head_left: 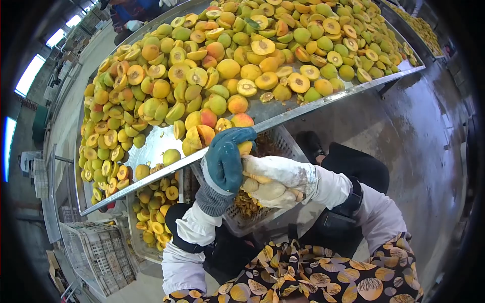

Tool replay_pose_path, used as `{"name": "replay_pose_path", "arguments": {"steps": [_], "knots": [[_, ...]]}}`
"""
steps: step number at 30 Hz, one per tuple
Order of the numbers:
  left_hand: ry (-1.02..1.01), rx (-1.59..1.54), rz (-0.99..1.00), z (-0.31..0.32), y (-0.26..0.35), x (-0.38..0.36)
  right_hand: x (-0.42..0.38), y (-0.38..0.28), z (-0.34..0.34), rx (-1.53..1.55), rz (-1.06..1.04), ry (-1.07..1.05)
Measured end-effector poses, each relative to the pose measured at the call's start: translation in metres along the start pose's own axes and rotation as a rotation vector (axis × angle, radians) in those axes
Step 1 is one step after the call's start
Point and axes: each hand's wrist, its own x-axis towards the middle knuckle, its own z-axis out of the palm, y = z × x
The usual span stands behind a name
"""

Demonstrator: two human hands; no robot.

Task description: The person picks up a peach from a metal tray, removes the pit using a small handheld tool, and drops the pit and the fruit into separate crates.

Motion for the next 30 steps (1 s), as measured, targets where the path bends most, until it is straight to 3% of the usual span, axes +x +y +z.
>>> {"name": "replay_pose_path", "arguments": {"steps": [2, 4, 7, 9, 12, 14, 15, 16, 17, 18, 19, 20, 22, 24, 26, 29, 30], "knots": [[-0.051, 0.082, 0.067, -0.006, 0.001, 0.003, -0.001, -0.005, 0.003, -0.138, 0.002, 0.057], [-0.105, -0.028, -0.074, -0.010, 0.004, 0.002, -0.007, -0.016, 0.014, -0.377, 0.024, 0.216], [-0.174, 0.052, -0.174, -0.021, 0.019, 0.004, 0.001, -0.020, 0.020, -1.021, -0.150, 0.338], [-0.141, -0.038, -0.264, -0.022, 0.015, 0.002, 0.017, -0.007, 0.001, -1.525, -0.594, 0.414], [-0.121, 0.010, -0.359, -0.029, 0.015, 0.000, 0.010, -0.009, 0.010, -2.105, -0.539, 0.627], [-0.177, 0.103, -0.497, -0.054, 0.014, -0.009, 0.011, -0.009, 0.005, -2.159, -0.576, 0.689], [-0.104, 0.073, -0.499, -0.071, 0.012, -0.020, 0.011, -0.007, 0.001, -2.166, -0.587, 0.720], [-0.093, 0.436, -0.301, -0.093, 0.018, -0.030, 0.010, -0.004, -0.003, -2.165, -0.593, 0.753], [-0.107, 0.817, -0.133, -0.126, 0.006, -0.046, 0.010, -0.004, -0.009, -2.159, -0.395, 0.794], [0.125, 0.587, -0.798, -0.143, 0.011, -0.051, 0.009, -0.001, -0.021, -2.160, -0.315, 0.782], [0.061, 0.924, -0.695, -0.176, -0.011, -0.071, 0.008, 0.005, -0.037, -2.173, -0.190, 0.813], [0.046, 1.131, -0.752, -0.185, -0.003, -0.070, 0.010, 0.010, -0.046, -2.182, -0.059, 0.839], [-0.075, 1.448, -0.663, -0.188, 0.001, -0.052, 0.015, 0.016, -0.043, -2.145, -0.020, 0.788], [-0.005, 1.241, -0.510, -0.192, -0.036, -0.035, 0.018, 0.018, -0.041, -2.135, -0.011, 0.753], [-0.195, 1.108, -0.607, -0.175, -0.058, -0.005, 0.019, 0.020, -0.040, -2.154, -0.033, 0.718], [-0.253, 1.199, -0.578, -0.188, -0.099, 0.012, 0.025, 0.015, -0.042, -2.021, -0.145, 0.751], [-0.227, 1.250, -0.462, -0.197, -0.105, 0.010, 0.026, 0.016, -0.041, -1.951, -0.182, 0.760]]}}
